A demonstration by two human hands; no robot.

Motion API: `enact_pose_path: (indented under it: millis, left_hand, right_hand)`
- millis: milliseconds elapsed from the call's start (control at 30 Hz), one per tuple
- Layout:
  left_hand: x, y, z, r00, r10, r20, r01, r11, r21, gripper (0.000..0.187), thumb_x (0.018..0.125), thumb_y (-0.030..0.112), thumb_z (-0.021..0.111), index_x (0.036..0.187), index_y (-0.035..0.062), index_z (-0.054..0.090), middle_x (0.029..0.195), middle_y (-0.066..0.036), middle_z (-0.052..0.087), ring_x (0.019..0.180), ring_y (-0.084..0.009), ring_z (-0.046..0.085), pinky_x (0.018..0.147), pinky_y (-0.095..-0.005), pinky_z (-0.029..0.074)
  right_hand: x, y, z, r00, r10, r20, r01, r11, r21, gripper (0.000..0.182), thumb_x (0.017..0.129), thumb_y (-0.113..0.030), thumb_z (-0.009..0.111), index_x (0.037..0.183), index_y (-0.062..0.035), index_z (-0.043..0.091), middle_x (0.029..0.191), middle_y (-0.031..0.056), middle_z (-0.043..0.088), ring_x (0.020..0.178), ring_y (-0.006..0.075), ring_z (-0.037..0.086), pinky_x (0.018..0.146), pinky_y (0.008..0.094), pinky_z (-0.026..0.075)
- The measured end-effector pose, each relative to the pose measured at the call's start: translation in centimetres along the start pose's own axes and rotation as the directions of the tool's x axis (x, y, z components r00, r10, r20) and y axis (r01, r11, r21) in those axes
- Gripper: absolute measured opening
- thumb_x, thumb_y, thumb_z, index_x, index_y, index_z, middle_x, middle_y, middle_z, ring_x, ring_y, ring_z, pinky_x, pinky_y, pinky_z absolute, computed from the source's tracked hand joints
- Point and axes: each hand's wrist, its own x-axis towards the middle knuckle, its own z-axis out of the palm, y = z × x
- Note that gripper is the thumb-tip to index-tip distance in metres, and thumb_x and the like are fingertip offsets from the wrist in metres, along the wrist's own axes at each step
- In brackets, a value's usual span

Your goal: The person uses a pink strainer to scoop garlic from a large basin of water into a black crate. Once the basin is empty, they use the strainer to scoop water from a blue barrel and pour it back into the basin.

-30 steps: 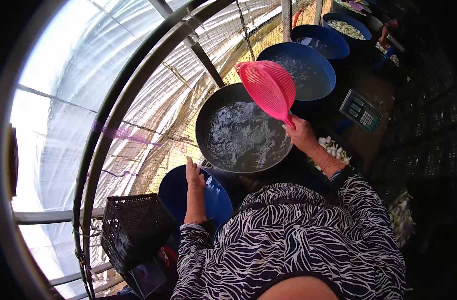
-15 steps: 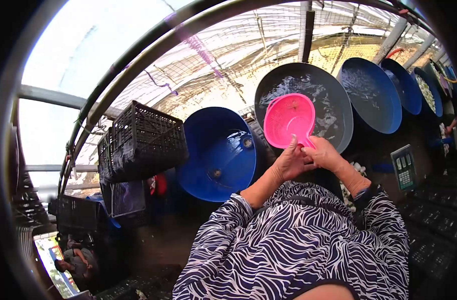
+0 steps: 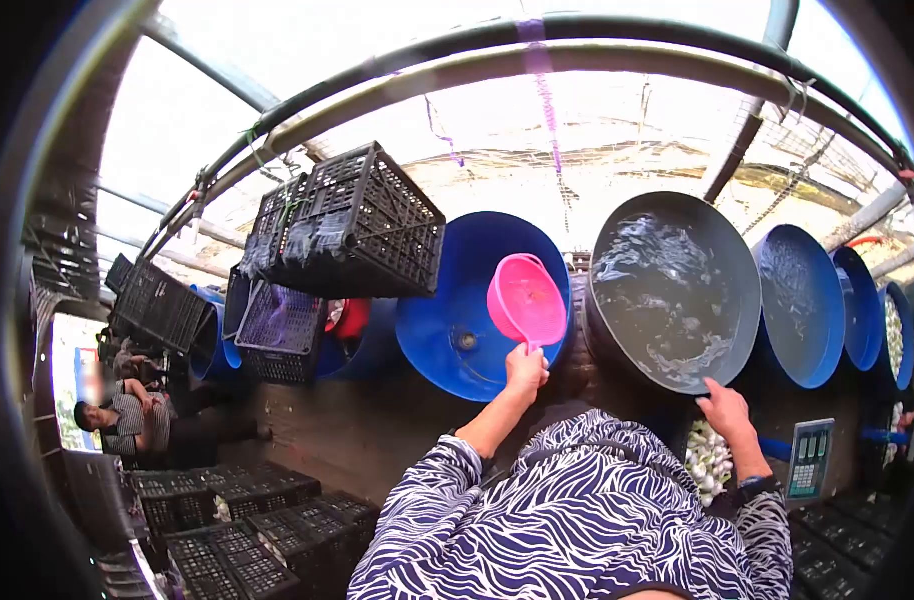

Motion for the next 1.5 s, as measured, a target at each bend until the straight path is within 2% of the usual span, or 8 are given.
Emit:
enact_pose_path:
  millis: [67, 133, 233, 400, 800, 967, 1100, 1500]
  left_hand:
    - [0.3, -0.1, -1.7, 0.945, 0.290, -0.151, -0.226, 0.913, 0.341, 0.015, 0.085, 0.018, 0.050, 0.092, 0.0060, 0.056, 0.072, -0.013, 0.061, 0.054, -0.0275, 0.059, 0.047, -0.0411, 0.045]
    - [0.7, 0.1, -3.2, 0.747, 0.635, -0.194, -0.401, 0.665, 0.630, 0.021, 0.085, 0.022, 0.051, 0.095, 0.0054, 0.058, 0.080, -0.019, 0.064, 0.066, -0.0364, 0.062, 0.059, -0.0477, 0.047]
    - [-2.8, 6.4, -3.9, 0.776, 0.573, -0.264, -0.337, 0.730, 0.595, 0.028, 0.086, 0.027, 0.049, 0.103, 0.0067, 0.058, 0.089, -0.022, 0.063, 0.083, -0.0438, 0.059, 0.072, -0.0525, 0.044]
    - [-3.1, 9.9, -5.1, 0.667, 0.701, -0.252, -0.391, 0.618, 0.682, 0.040, 0.085, 0.023, 0.053, 0.124, 0.0143, 0.052, 0.096, -0.020, 0.062, 0.089, -0.0383, 0.059, 0.076, -0.0451, 0.047]
    - [-0.3, 14.6, -6.7, 0.456, 0.822, -0.342, -0.472, 0.549, 0.690, 0.053, 0.079, 0.016, 0.064, 0.129, 0.0134, 0.048, 0.087, -0.016, 0.058, 0.080, -0.0350, 0.060, 0.073, -0.0439, 0.048]
    - [2.6, 20.3, -9.5, 0.310, 0.840, -0.446, -0.321, 0.534, 0.782, 0.057, 0.081, 0.015, 0.061, 0.133, 0.0107, 0.039, 0.091, -0.021, 0.055, 0.084, -0.0368, 0.059, 0.072, -0.0457, 0.046]
    - [3.9, 26.4, -11.9, 0.476, 0.650, -0.592, -0.134, 0.720, 0.681, 0.037, 0.084, 0.017, 0.055, 0.118, 0.0056, 0.043, 0.104, -0.025, 0.052, 0.092, -0.0401, 0.058, 0.076, -0.0481, 0.047]
    - [10.7, 32.2, -15.9, 0.513, 0.466, -0.721, -0.062, 0.858, 0.511, 0.049, 0.072, 0.016, 0.059, 0.116, 0.0008, 0.047, 0.114, -0.025, 0.045, 0.100, -0.0378, 0.055, 0.085, -0.0441, 0.045]
  right_hand:
    - [-2.1, 3.4, 1.9, 0.994, 0.108, 0.001, -0.108, 0.994, -0.033, 0.044, 0.075, -0.025, 0.060, 0.117, -0.0093, 0.056, 0.097, 0.0214, 0.063, 0.093, 0.0371, 0.060, 0.081, 0.0456, 0.047]
    - [-4.2, 7.1, 5.0, 0.985, 0.165, 0.059, -0.163, 0.986, -0.030, 0.042, 0.073, -0.022, 0.062, 0.113, -0.0091, 0.059, 0.098, 0.0212, 0.063, 0.093, 0.0370, 0.060, 0.081, 0.0452, 0.047]
    - [-9.2, 11.1, 10.9, 0.931, 0.331, 0.152, -0.347, 0.934, 0.090, 0.037, 0.070, -0.020, 0.065, 0.104, -0.0063, 0.065, 0.099, 0.0217, 0.063, 0.095, 0.0346, 0.060, 0.085, 0.0417, 0.047]
    - [-11.3, 13.9, 17.3, 0.944, 0.286, 0.167, -0.322, 0.912, 0.254, 0.035, 0.072, -0.017, 0.064, 0.103, -0.0026, 0.064, 0.094, 0.0215, 0.064, 0.091, 0.0323, 0.062, 0.081, 0.0394, 0.047]
    - [-11.4, 8.2, 14.0, 0.923, 0.338, 0.184, -0.385, 0.804, 0.453, 0.035, 0.077, -0.009, 0.063, 0.110, 0.0014, 0.060, 0.093, 0.0220, 0.065, 0.080, 0.0267, 0.065, 0.071, 0.0343, 0.049]
    - [-12.8, 10.0, 15.1, 0.905, 0.395, 0.158, -0.425, 0.831, 0.358, 0.038, 0.073, -0.016, 0.067, 0.108, -0.0013, 0.061, 0.096, 0.0190, 0.065, 0.086, 0.0287, 0.064, 0.076, 0.0350, 0.049]
    - [-12.7, 14.6, 19.9, 0.924, 0.366, 0.109, -0.379, 0.849, 0.367, 0.037, 0.072, -0.016, 0.067, 0.106, -0.0031, 0.063, 0.097, 0.0178, 0.065, 0.088, 0.0298, 0.064, 0.079, 0.0358, 0.049]
    - [-11.8, 14.2, 15.8, 0.959, 0.270, 0.081, -0.282, 0.903, 0.326, 0.034, 0.072, -0.011, 0.064, 0.104, -0.0003, 0.063, 0.095, 0.0184, 0.066, 0.087, 0.0279, 0.064, 0.078, 0.0339, 0.048]
